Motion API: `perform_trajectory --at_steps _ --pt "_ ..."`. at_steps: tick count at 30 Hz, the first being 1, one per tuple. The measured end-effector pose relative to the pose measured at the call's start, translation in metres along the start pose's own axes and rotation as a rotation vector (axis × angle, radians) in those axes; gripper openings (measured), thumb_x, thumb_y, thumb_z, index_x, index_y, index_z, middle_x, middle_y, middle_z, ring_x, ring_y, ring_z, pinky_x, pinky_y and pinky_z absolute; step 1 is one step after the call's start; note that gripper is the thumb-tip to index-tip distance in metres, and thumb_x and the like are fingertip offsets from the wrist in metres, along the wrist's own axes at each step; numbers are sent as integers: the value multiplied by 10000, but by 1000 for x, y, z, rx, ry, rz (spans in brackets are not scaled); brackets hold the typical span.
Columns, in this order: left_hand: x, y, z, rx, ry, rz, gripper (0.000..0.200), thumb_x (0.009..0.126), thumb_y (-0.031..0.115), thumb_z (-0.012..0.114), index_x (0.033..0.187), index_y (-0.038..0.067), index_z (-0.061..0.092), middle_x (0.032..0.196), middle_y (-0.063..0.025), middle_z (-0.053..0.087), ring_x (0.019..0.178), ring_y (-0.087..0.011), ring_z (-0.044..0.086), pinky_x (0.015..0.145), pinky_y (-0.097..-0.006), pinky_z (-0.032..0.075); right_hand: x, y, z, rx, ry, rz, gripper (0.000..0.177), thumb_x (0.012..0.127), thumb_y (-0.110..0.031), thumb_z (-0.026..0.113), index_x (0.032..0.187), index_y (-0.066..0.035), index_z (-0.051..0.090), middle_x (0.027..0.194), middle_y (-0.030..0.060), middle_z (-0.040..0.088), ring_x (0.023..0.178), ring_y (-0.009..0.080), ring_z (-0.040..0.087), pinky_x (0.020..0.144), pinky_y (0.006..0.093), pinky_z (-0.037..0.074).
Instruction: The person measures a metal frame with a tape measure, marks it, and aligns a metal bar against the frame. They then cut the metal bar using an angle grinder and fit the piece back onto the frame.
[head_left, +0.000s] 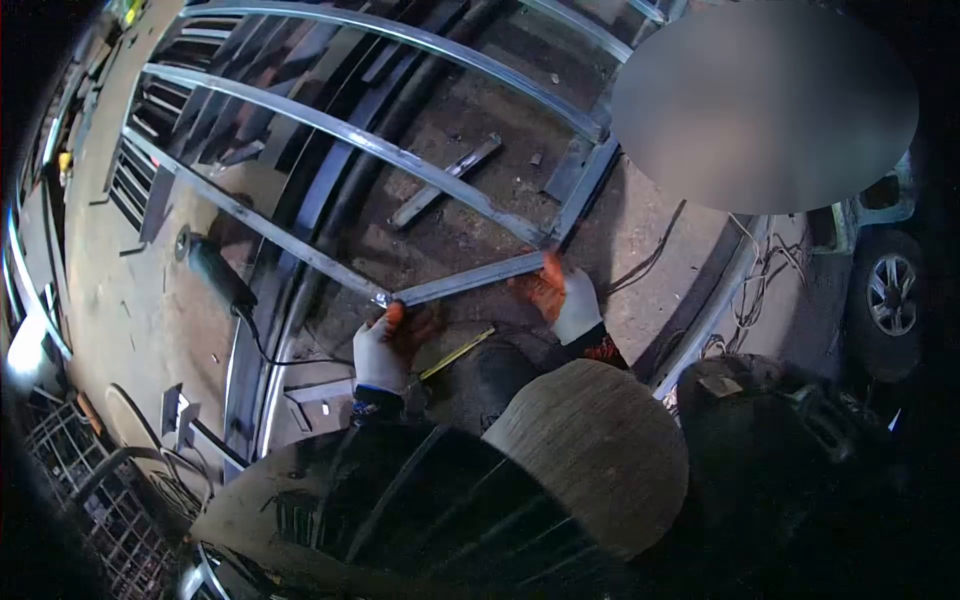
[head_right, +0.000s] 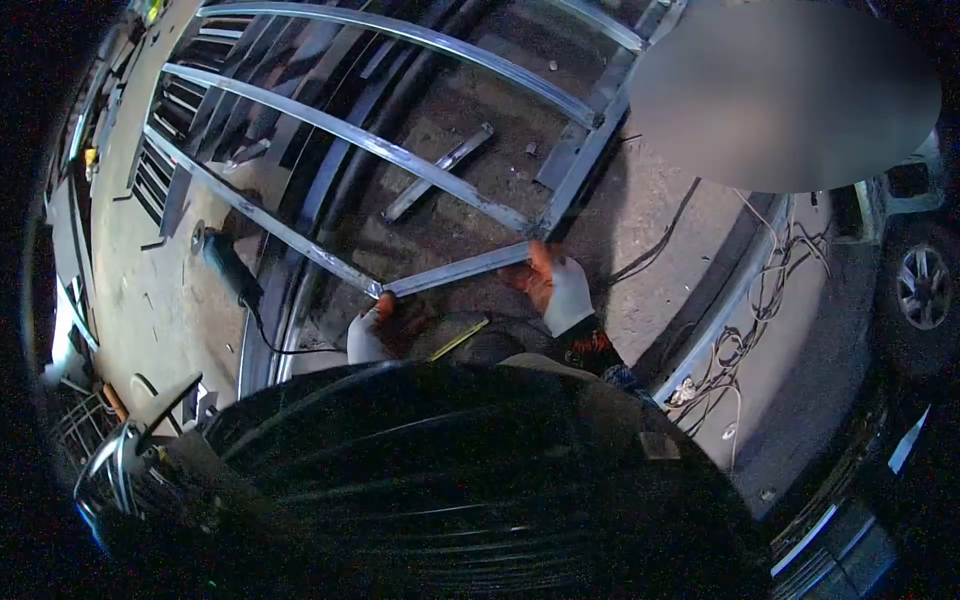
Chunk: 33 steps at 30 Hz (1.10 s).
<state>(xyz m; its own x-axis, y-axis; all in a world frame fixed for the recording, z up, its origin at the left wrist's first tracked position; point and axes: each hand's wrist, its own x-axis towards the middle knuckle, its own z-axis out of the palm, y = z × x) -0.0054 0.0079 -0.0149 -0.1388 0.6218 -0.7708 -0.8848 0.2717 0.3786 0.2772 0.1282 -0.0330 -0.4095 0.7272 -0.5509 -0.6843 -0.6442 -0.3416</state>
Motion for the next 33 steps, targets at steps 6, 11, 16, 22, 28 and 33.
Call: perform_trajectory --at_steps 6,11,16,22,28,33 --pt "-11 3 23 113 171 62 288 972 57 528 1223 -83 549 1185 -234 643 1103 -455 657 960 -622 545 -4 0 10 -135 176 -45 305 969 -162 703 1171 13 556 1121 165 653 981 331 684 873 539 590" --pt "-13 3 3 82 -67 64 346 982 140 612 1255 -69 578 1189 -191 672 1075 -355 676 982 -516 557 4 8 -25 -488 94 -154 301 997 -134 630 1209 72 575 1124 216 663 1002 353 682 951 550 580" --pt "-9 8 -4 -87 -111 -53 295 995 104 602 1231 -72 576 1205 -203 652 1164 -395 642 1020 -575 519 5 -4 -23 -203 93 55 331 1030 -214 603 1229 50 609 1126 187 686 1006 310 694 839 426 578" --pt "-10 4 3 39 -45 26 301 990 113 594 1226 -75 590 1173 -201 665 1091 -354 681 957 -536 567 8 0 -45 -479 116 -112 351 1029 -248 611 1223 44 621 1088 163 706 930 327 706 905 472 565" --pt "5 5 -3 660 136 281 359 935 241 743 1108 -70 693 1002 -142 734 773 -237 685 708 -351 544 41 3 -55 -551 107 -166 358 1009 -269 639 1241 1 605 1119 129 674 954 292 672 862 433 547" --pt "-12 6 12 146 76 14 299 961 172 707 1128 -71 659 1050 -177 732 873 -316 729 774 -434 612 51 5 -58 -479 118 -98 374 1016 -283 621 1279 -20 586 1205 128 644 1037 308 651 918 463 537"
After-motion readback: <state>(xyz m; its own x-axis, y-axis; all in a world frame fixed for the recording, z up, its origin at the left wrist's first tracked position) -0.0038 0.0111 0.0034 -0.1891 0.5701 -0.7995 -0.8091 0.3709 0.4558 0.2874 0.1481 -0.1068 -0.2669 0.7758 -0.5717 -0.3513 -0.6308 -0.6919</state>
